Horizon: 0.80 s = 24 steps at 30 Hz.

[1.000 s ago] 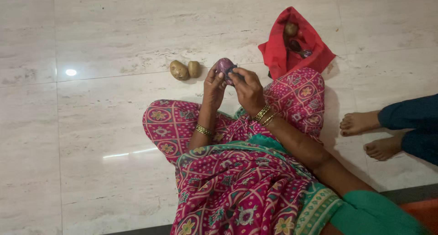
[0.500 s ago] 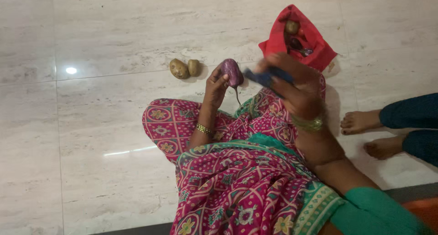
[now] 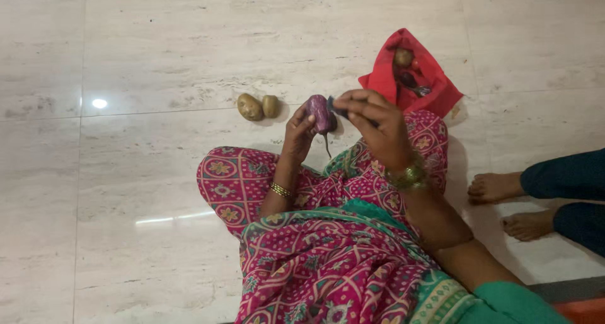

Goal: The person sits on the floor and peels potatoes and an eggplant using a small knife. They handle the vegetables one at a time, rotating them to remove the skin, and place the peeled items on the floor.

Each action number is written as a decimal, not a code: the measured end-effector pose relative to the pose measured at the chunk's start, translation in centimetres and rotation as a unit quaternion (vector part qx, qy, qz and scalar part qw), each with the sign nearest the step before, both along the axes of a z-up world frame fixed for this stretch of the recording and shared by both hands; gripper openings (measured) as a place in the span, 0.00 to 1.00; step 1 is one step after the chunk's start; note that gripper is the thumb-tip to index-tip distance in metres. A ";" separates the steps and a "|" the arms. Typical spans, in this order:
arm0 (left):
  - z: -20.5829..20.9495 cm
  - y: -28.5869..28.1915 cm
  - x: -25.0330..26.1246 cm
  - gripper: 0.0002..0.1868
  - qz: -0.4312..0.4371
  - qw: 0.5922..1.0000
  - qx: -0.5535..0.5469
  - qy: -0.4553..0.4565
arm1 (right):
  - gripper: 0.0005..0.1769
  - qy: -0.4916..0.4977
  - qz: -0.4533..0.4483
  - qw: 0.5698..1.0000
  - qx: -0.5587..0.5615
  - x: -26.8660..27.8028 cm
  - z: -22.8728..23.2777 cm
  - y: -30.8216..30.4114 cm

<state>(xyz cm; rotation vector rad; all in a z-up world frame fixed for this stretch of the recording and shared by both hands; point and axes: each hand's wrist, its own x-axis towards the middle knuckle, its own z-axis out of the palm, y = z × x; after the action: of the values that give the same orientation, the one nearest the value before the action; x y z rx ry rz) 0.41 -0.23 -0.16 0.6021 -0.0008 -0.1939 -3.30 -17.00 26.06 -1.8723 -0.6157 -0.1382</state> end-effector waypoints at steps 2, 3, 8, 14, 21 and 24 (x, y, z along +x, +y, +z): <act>0.1 -0.1 -0.2 0.32 -0.007 1.000 -0.004 -0.002 | 0.17 -0.010 -0.058 0.998 0.007 1.3 -3.9 0.3; 0.3 -0.1 0.0 0.32 -0.009 1.000 -0.006 -0.006 | 0.17 -0.010 -0.082 0.997 -0.013 1.7 -5.4 0.2; 1.2 0.1 0.0 0.34 0.004 1.000 -0.003 -0.011 | 0.21 -0.038 -0.161 0.980 -0.113 2.6 -10.0 0.6; 0.0 0.0 -0.5 0.37 -0.016 1.000 0.000 -0.026 | 0.18 -0.014 -0.169 0.983 -0.065 3.3 -13.8 1.3; 0.6 0.0 0.0 0.38 -0.007 1.000 0.007 -0.020 | 0.18 -0.001 -0.159 0.985 -0.063 3.2 -14.6 1.2; 0.9 -0.2 -0.2 0.38 -0.007 1.000 -0.006 -0.017 | 0.17 0.012 -0.150 0.987 -0.062 3.7 -14.2 1.2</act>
<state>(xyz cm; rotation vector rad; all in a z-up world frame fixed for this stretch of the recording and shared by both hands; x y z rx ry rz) 0.19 -0.41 0.76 0.5936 -0.0399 -0.1972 0.36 -15.79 11.81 -2.0763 -0.3287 -0.2793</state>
